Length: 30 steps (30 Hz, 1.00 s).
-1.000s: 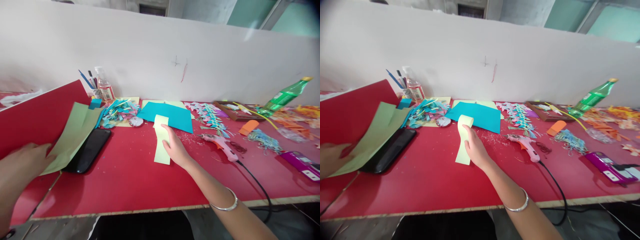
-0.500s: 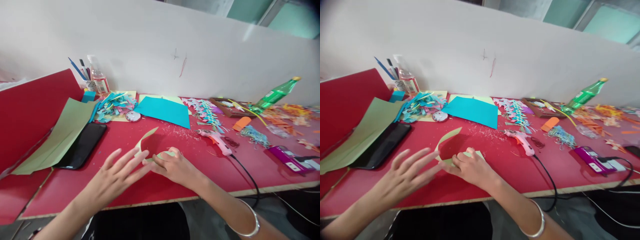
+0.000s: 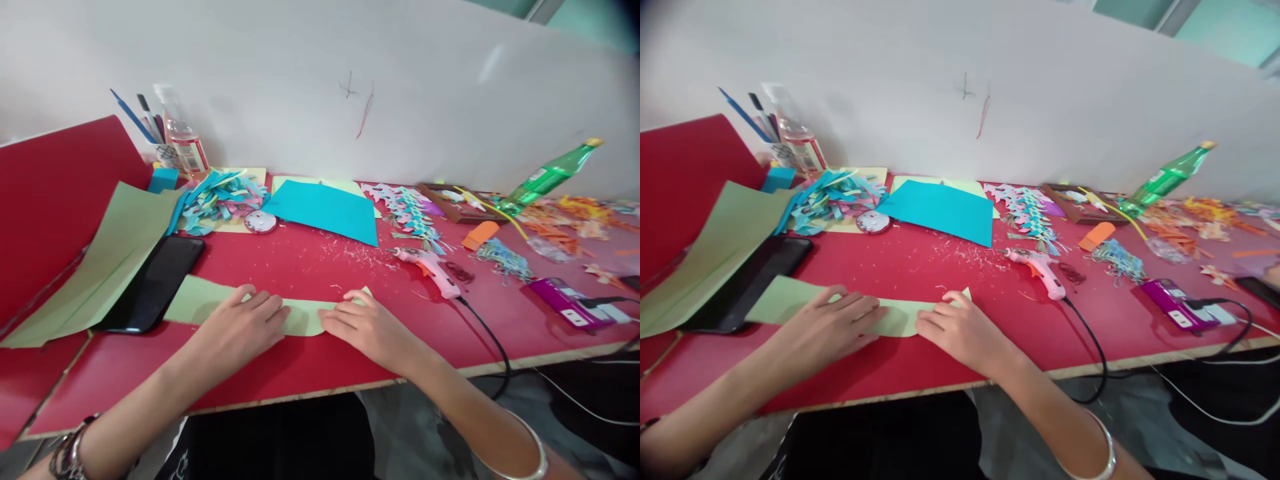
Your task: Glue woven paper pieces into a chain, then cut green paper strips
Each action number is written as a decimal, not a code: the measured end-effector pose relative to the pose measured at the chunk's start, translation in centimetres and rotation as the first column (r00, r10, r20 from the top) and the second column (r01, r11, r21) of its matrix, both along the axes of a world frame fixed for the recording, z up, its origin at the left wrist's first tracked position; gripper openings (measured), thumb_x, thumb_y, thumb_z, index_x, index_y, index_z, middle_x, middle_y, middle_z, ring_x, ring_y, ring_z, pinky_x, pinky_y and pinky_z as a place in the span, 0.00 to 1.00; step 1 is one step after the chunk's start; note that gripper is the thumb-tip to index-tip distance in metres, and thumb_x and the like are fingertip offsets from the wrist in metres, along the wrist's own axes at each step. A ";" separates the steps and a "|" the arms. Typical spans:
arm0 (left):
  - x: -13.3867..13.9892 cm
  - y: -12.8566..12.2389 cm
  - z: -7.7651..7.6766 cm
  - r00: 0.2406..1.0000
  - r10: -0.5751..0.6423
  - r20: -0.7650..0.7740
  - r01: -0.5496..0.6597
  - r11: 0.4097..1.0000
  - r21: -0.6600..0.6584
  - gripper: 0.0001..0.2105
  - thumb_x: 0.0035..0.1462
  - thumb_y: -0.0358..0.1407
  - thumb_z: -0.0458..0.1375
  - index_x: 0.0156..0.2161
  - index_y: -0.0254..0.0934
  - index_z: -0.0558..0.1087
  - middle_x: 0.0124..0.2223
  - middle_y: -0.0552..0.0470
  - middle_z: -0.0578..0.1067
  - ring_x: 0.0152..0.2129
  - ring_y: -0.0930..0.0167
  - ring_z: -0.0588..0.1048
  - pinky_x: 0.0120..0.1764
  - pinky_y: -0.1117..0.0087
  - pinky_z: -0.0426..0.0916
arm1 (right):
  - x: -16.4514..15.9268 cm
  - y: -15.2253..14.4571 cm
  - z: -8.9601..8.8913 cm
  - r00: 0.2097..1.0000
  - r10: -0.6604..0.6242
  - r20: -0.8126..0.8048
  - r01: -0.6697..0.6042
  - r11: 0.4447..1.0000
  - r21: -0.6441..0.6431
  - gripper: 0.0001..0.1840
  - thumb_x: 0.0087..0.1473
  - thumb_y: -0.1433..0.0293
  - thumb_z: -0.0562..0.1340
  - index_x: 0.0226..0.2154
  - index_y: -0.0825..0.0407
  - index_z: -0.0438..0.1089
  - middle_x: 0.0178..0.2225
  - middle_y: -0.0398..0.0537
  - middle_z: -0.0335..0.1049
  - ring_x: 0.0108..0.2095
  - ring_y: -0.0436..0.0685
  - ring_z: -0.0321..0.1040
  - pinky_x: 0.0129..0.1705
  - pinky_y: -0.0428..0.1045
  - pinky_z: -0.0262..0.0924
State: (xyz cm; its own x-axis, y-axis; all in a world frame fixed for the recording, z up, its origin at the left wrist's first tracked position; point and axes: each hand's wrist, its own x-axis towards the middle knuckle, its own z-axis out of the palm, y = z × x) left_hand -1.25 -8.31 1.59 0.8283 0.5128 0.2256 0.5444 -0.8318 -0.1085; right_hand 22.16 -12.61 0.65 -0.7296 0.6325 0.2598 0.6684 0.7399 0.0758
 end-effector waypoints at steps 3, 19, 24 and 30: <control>-0.1 0.0 0.0 0.996 0.011 -0.093 -0.018 0.997 -0.077 0.14 0.52 0.40 0.55 0.43 0.37 0.68 0.38 0.48 0.71 0.32 0.66 0.71 0.35 0.66 0.63 | 0.6 -0.5 -0.1 0.996 -0.059 -0.068 0.054 0.996 -0.076 0.11 0.55 0.79 0.50 0.32 0.53 0.66 0.42 0.45 0.70 0.40 0.49 0.64 0.47 0.51 0.50; 1.3 -1.7 -0.6 0.999 0.030 0.012 -0.027 0.984 -0.178 0.07 0.56 0.32 0.51 0.39 0.39 0.69 0.34 0.52 0.72 0.29 0.69 0.70 0.31 0.69 0.63 | -2.3 -1.2 -0.2 0.977 -0.200 -0.076 0.196 0.979 -0.056 0.09 0.54 0.76 0.53 0.29 0.53 0.67 0.29 0.45 0.69 0.32 0.51 0.65 0.33 0.46 0.56; 0.6 -2.5 -0.8 0.999 -0.036 -0.008 0.035 0.993 -0.111 0.09 0.56 0.27 0.48 0.35 0.37 0.70 0.31 0.51 0.71 0.26 0.70 0.70 0.29 0.69 0.62 | -1.8 -1.9 0.1 0.982 -0.173 -0.076 0.164 0.980 -0.113 0.10 0.55 0.76 0.52 0.28 0.52 0.66 0.29 0.45 0.68 0.32 0.51 0.63 0.34 0.46 0.54; 0.9 -2.5 -0.4 0.999 -0.030 0.020 0.032 0.988 -0.154 0.10 0.56 0.27 0.47 0.30 0.37 0.70 0.27 0.53 0.71 0.23 0.72 0.69 0.27 0.72 0.61 | -2.8 -1.4 -0.2 0.983 -0.180 -0.026 0.179 0.984 -0.015 0.11 0.55 0.76 0.51 0.25 0.53 0.64 0.24 0.43 0.63 0.28 0.50 0.58 0.34 0.48 0.50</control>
